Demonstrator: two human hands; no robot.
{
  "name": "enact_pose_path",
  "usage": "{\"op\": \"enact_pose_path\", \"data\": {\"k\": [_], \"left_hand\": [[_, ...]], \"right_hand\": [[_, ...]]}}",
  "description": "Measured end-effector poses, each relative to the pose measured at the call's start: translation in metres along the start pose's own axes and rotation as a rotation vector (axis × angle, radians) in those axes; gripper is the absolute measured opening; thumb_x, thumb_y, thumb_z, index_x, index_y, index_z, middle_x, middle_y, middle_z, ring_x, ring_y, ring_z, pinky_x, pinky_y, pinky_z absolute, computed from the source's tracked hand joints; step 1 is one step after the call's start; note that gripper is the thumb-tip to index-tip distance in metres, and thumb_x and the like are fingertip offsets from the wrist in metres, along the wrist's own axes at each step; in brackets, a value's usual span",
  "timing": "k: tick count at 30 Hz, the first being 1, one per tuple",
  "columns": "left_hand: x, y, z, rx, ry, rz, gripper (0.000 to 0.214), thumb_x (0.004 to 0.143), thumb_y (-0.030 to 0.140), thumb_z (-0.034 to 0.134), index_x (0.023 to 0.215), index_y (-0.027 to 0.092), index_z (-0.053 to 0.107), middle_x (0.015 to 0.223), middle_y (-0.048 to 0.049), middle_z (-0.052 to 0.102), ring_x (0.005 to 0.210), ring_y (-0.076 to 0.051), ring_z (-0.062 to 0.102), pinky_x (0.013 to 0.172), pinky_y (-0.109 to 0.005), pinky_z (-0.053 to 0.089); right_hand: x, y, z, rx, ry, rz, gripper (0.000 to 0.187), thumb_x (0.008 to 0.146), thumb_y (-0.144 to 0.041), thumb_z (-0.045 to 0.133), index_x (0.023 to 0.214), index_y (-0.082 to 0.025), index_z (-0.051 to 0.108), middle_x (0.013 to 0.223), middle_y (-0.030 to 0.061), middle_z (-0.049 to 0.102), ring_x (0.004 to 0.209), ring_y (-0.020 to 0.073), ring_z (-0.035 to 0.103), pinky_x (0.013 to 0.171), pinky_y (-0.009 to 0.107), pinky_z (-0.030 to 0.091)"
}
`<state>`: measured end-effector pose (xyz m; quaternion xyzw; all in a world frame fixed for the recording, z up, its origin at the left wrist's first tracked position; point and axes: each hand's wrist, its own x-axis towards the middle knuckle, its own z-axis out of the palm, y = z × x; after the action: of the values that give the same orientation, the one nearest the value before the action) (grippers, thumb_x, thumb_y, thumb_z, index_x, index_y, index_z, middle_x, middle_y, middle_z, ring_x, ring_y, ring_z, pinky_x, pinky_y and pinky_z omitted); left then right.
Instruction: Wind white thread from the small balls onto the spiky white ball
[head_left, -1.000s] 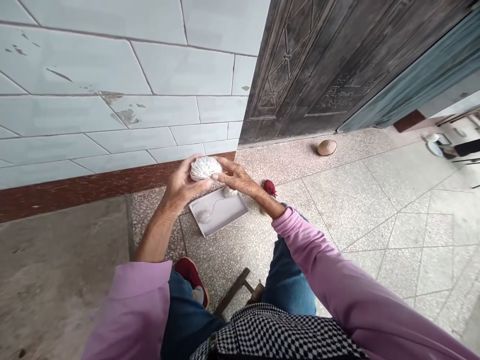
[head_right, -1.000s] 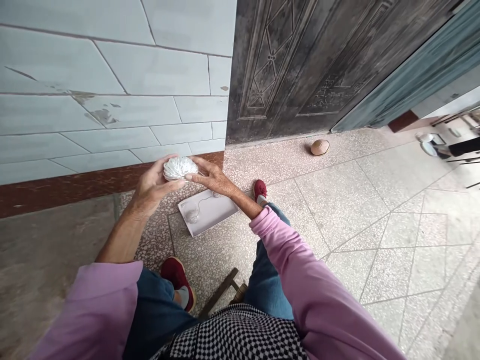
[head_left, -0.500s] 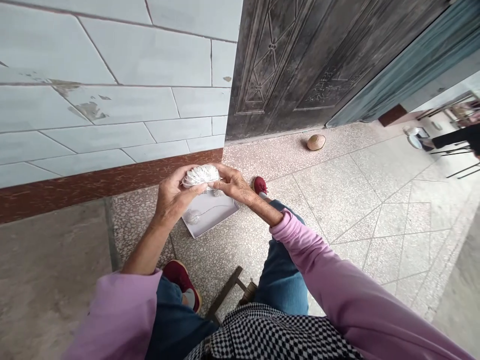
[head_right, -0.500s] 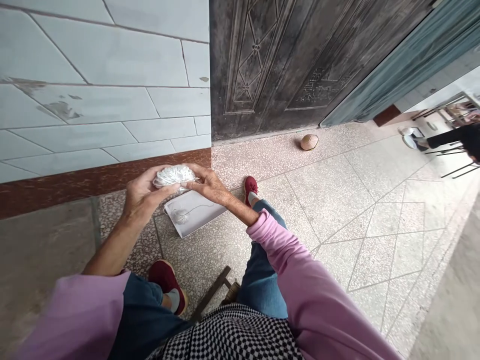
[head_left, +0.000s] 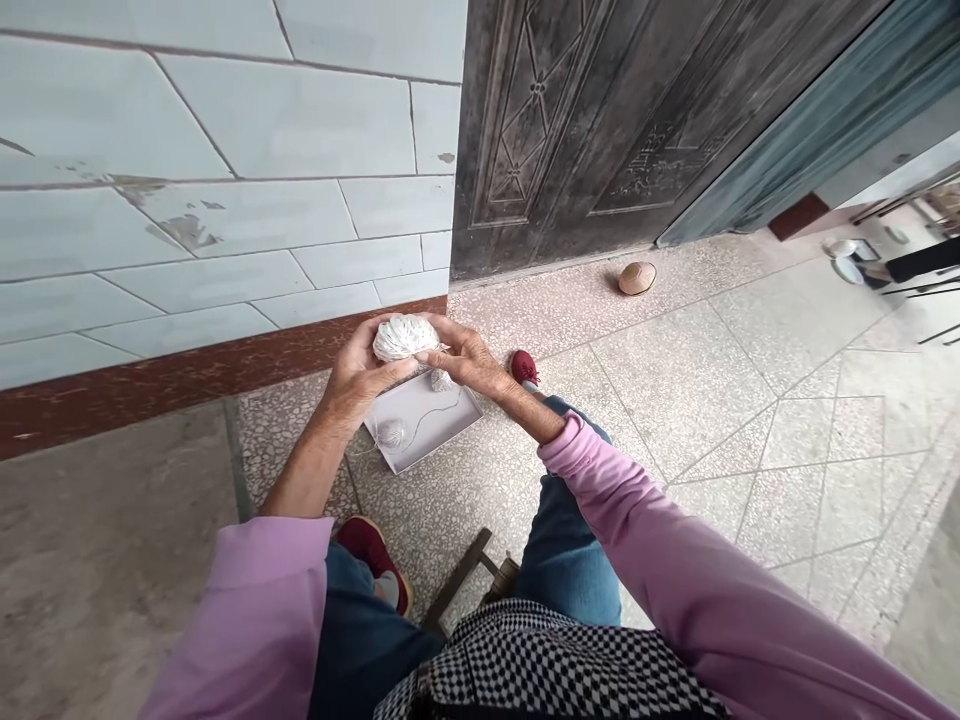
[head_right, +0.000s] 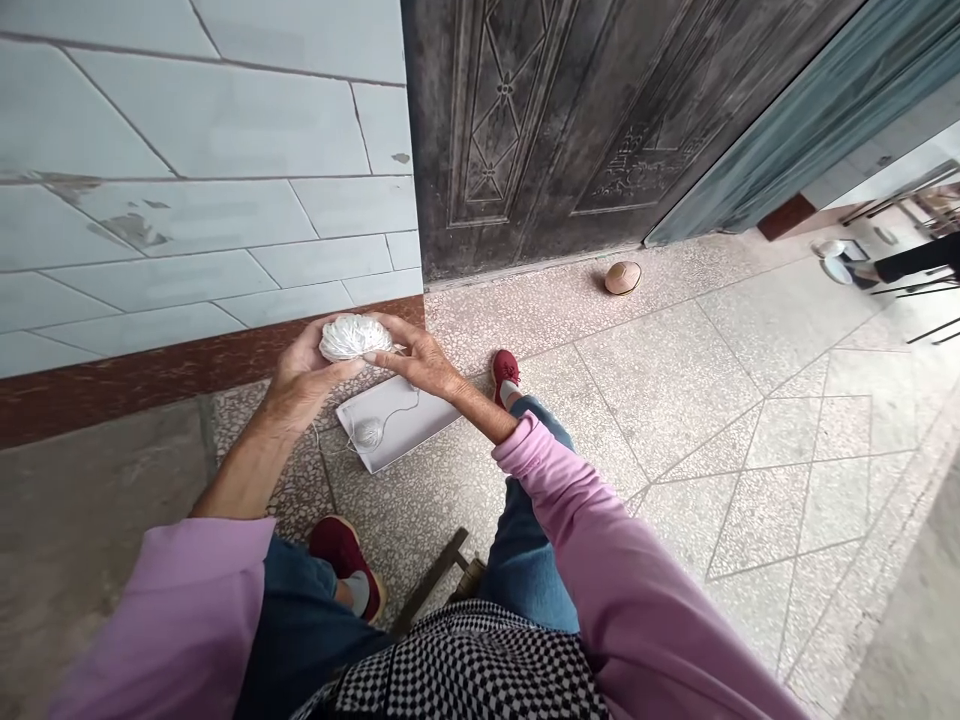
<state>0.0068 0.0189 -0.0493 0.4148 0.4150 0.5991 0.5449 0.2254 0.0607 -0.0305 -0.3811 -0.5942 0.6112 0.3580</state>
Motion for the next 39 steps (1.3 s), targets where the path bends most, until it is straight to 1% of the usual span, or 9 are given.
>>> {"op": "enact_pose_path", "data": {"k": [3, 8, 14, 17, 21, 25, 29, 34, 39], "left_hand": [[0.001, -0.001, 0.002, 0.001, 0.018, 0.011, 0.079, 0.059, 0.038, 0.124, 0.129, 0.025, 0.089, 0.139, -0.0151, 0.093, 0.129, -0.041, 0.090, 0.112, -0.053, 0.078], [-0.001, 0.001, 0.006, 0.032, 0.067, 0.055, 0.070, 0.070, 0.047, 0.118, 0.129, 0.022, 0.090, 0.133, -0.0145, 0.094, 0.125, -0.040, 0.089, 0.119, -0.056, 0.075], [-0.004, -0.004, -0.003, 0.186, 0.140, 0.131, 0.071, 0.069, 0.043, 0.113, 0.132, 0.025, 0.086, 0.143, -0.0144, 0.090, 0.137, -0.043, 0.083, 0.132, -0.062, 0.069], [-0.004, -0.009, -0.006, 0.278, 0.194, 0.166, 0.066, 0.071, 0.042, 0.107, 0.131, 0.028, 0.085, 0.143, -0.0127, 0.089, 0.137, -0.044, 0.081, 0.135, -0.065, 0.065], [-0.004, -0.011, -0.009, 0.321, 0.199, 0.186, 0.056, 0.079, 0.046, 0.099, 0.130, 0.030, 0.084, 0.133, -0.0104, 0.088, 0.130, -0.042, 0.080, 0.135, -0.063, 0.063], [-0.002, -0.011, -0.011, 0.306, 0.176, 0.156, 0.054, 0.081, 0.050, 0.097, 0.130, 0.030, 0.086, 0.132, -0.0111, 0.088, 0.130, -0.042, 0.079, 0.135, -0.062, 0.062], [-0.002, -0.013, -0.008, 0.262, 0.192, 0.126, 0.063, 0.074, 0.046, 0.096, 0.134, 0.026, 0.085, 0.135, -0.0116, 0.088, 0.128, -0.040, 0.082, 0.133, -0.061, 0.065], [-0.001, -0.011, -0.008, 0.092, 0.208, 0.048, 0.072, 0.065, 0.052, 0.111, 0.127, 0.026, 0.085, 0.126, -0.0097, 0.091, 0.120, -0.037, 0.086, 0.115, -0.051, 0.073], [0.000, 0.002, -0.013, 0.014, 0.173, -0.011, 0.060, 0.068, 0.051, 0.114, 0.113, 0.022, 0.086, 0.105, -0.0089, 0.088, 0.106, -0.035, 0.086, 0.103, -0.048, 0.075]], "right_hand": [[-0.004, -0.001, 0.002, 0.026, -0.006, 0.077, 0.071, 0.108, -0.051, 0.108, 0.167, -0.022, 0.081, 0.140, 0.0123, 0.092, 0.138, 0.0354, 0.086, 0.104, 0.042, 0.081], [-0.004, 0.000, 0.007, 0.065, -0.032, 0.088, 0.089, 0.109, -0.060, 0.107, 0.180, -0.019, 0.073, 0.120, 0.0082, 0.088, 0.105, 0.0257, 0.083, 0.079, 0.029, 0.071], [0.002, 0.004, 0.017, 0.060, -0.029, 0.127, 0.098, 0.106, -0.072, 0.105, 0.183, -0.022, 0.069, 0.112, 0.0026, 0.086, 0.062, 0.0097, 0.045, 0.051, 0.025, 0.042], [0.002, 0.004, 0.021, 0.030, -0.024, 0.131, 0.101, 0.103, -0.075, 0.106, 0.181, -0.022, 0.070, 0.113, 0.0036, 0.086, 0.067, 0.0122, 0.053, 0.054, 0.025, 0.044], [0.001, 0.002, 0.024, -0.038, -0.016, 0.115, 0.090, 0.106, -0.080, 0.102, 0.169, -0.020, 0.076, 0.116, 0.0087, 0.086, 0.100, 0.0265, 0.081, 0.075, 0.031, 0.066], [0.003, 0.006, 0.025, -0.063, 0.033, 0.057, 0.076, 0.103, -0.078, 0.106, 0.149, -0.021, 0.084, 0.132, 0.0127, 0.090, 0.122, 0.0326, 0.086, 0.104, 0.042, 0.077], [0.007, 0.013, 0.023, -0.094, 0.029, -0.002, 0.073, 0.099, -0.073, 0.110, 0.145, -0.021, 0.086, 0.150, 0.0155, 0.090, 0.135, 0.0351, 0.086, 0.126, 0.052, 0.072], [0.009, 0.020, 0.019, -0.107, -0.007, -0.053, 0.072, 0.102, -0.067, 0.108, 0.152, -0.021, 0.086, 0.148, 0.0139, 0.090, 0.134, 0.0338, 0.084, 0.118, 0.046, 0.072], [0.014, 0.022, 0.007, -0.086, -0.106, 0.017, 0.067, 0.100, -0.050, 0.111, 0.151, -0.018, 0.083, 0.108, 0.0045, 0.087, 0.101, 0.0241, 0.080, 0.092, 0.033, 0.066]]}}
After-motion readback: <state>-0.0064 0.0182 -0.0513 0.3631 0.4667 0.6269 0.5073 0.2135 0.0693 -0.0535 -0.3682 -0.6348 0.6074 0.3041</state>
